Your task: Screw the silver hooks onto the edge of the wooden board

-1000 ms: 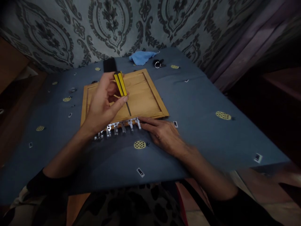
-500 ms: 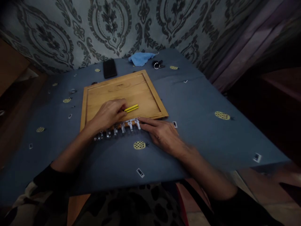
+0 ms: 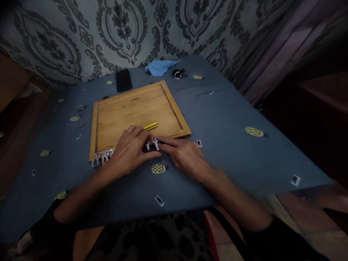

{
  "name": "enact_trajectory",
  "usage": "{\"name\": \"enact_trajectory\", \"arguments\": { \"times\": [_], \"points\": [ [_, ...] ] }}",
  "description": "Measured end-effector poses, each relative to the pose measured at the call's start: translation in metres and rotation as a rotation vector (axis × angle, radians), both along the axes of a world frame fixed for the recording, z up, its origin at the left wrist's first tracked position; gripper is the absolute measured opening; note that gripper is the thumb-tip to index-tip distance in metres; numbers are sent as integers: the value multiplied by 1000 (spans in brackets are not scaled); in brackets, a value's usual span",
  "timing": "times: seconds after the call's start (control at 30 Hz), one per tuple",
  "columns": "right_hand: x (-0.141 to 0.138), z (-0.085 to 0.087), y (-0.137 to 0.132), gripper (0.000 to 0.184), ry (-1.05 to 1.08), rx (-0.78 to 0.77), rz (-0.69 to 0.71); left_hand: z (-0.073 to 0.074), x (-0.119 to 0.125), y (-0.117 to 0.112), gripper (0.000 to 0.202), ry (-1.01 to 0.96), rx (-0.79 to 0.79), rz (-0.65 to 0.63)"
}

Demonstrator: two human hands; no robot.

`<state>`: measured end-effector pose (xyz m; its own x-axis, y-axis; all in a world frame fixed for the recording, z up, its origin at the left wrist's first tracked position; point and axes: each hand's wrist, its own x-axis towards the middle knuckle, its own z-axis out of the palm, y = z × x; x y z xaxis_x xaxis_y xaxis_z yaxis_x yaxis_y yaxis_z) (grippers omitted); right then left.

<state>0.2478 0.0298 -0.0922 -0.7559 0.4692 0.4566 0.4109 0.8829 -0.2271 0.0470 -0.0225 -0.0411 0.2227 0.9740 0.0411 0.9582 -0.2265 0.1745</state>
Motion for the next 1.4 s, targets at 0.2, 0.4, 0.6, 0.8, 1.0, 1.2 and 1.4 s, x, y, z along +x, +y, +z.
{"name": "enact_trajectory", "arguments": {
  "times": [0.2,0.4,0.6,0.8,1.0,1.2,1.4],
  "points": [
    [0,-2,0,42,7,24,-3,-3,1,3,51,-27,-49,34],
    [0,-5,0,43,-14,4,-11,-4,3,2,44,-58,-57,51],
    [1,-4,0,44,-1,0,11,-5,3,2,41,-74,-43,55],
    [1,-3,2,43,12,-7,11,-2,4,2,41,-69,-59,62],
    [6,0,2,39,100,-164,27,-2,3,2,40,-71,-61,67],
    [-3,25,36,35,128,-242,-74,-4,2,2,41,-79,-48,59],
    [-42,29,71,41,-154,-256,49,-6,3,1,42,-80,-37,66]
  ]
}}
